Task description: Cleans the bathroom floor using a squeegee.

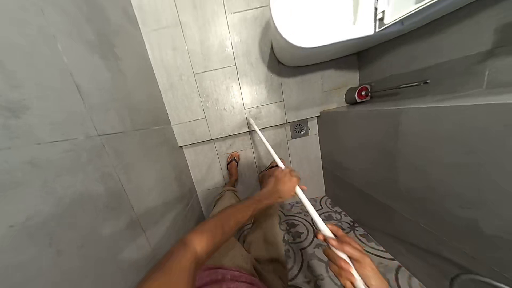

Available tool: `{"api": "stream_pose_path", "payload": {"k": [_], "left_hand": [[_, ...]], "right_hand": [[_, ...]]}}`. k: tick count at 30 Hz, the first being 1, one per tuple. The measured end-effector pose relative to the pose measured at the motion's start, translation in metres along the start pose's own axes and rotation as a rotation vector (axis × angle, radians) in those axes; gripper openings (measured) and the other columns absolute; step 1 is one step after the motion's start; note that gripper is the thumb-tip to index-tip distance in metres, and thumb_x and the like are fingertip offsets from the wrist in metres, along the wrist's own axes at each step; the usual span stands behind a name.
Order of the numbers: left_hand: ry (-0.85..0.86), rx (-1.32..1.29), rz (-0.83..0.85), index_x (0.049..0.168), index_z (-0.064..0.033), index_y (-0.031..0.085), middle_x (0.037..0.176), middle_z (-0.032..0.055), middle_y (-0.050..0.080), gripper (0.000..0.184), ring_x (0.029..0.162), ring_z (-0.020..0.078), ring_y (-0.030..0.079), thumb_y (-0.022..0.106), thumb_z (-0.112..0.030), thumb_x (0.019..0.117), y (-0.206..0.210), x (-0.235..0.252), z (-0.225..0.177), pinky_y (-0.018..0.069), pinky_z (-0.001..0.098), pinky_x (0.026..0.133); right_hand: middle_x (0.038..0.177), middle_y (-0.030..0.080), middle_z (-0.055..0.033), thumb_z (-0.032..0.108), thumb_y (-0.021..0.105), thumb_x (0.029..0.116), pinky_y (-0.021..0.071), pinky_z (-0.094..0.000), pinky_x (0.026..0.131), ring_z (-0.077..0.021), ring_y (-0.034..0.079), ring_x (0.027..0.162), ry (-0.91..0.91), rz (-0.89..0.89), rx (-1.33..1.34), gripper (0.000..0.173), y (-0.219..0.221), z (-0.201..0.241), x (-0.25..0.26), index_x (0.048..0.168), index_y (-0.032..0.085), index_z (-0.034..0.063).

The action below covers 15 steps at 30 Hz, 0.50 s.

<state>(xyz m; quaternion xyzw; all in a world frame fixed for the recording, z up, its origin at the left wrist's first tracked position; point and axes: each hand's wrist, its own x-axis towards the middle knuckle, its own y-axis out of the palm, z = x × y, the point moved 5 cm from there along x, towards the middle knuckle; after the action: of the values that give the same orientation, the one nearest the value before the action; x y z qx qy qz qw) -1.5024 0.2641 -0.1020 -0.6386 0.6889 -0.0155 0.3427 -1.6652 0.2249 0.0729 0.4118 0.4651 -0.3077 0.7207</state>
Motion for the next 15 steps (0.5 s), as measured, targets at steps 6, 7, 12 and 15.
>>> {"api": "stream_pose_path", "payload": {"k": [6,7,12,15], "left_hand": [[-0.268,0.297,-0.291,0.127,-0.0068,0.068,0.150,0.0210,0.051,0.048,0.142,0.0415,0.044,0.075,-0.039,0.0913,-0.129,0.049,0.169,0.0407,0.0605,0.111],[-0.312,0.326,-0.248,0.138,-0.0067,0.061,0.158,0.0210,0.042,0.055,0.147,0.0416,0.038,0.075,-0.033,0.0921,-0.148,0.063,0.191,0.0365,0.0619,0.114],[-0.345,0.444,-0.092,0.137,-0.0071,0.059,0.165,0.0179,0.033,0.070,0.155,0.0367,0.024,0.062,-0.062,0.0940,-0.165,0.147,0.223,0.0251,0.0617,0.121],[-0.130,0.388,-0.040,0.118,-0.0047,0.069,0.150,0.0186,0.052,0.066,0.150,0.0377,0.034,0.058,-0.065,0.0944,-0.112,0.183,0.175,0.0302,0.0598,0.119]], "right_hand": [[0.095,0.067,-0.0029,0.015,0.037,0.1062,0.0363,-0.0139,0.041,0.0008,0.043,0.047,-0.208,0.340,0.232,0.026,0.095,0.010,0.245,0.127,0.053,0.0081],[0.102,0.067,-0.0023,0.018,0.037,0.1079,0.0357,-0.0134,0.042,0.0012,0.043,0.048,-0.228,0.368,0.255,0.026,0.109,0.019,0.283,0.130,0.050,0.0127],[0.108,0.061,-0.0002,0.023,0.048,0.1084,0.0317,-0.0103,0.039,0.0015,0.040,0.047,-0.171,0.350,0.429,0.017,0.099,0.071,0.309,0.125,0.051,0.0227],[0.109,0.064,-0.0098,0.010,0.045,0.1068,0.0392,-0.0141,0.040,-0.0022,0.047,0.048,-0.121,0.221,0.565,0.023,0.028,0.068,0.241,0.129,0.049,0.0097]]}}
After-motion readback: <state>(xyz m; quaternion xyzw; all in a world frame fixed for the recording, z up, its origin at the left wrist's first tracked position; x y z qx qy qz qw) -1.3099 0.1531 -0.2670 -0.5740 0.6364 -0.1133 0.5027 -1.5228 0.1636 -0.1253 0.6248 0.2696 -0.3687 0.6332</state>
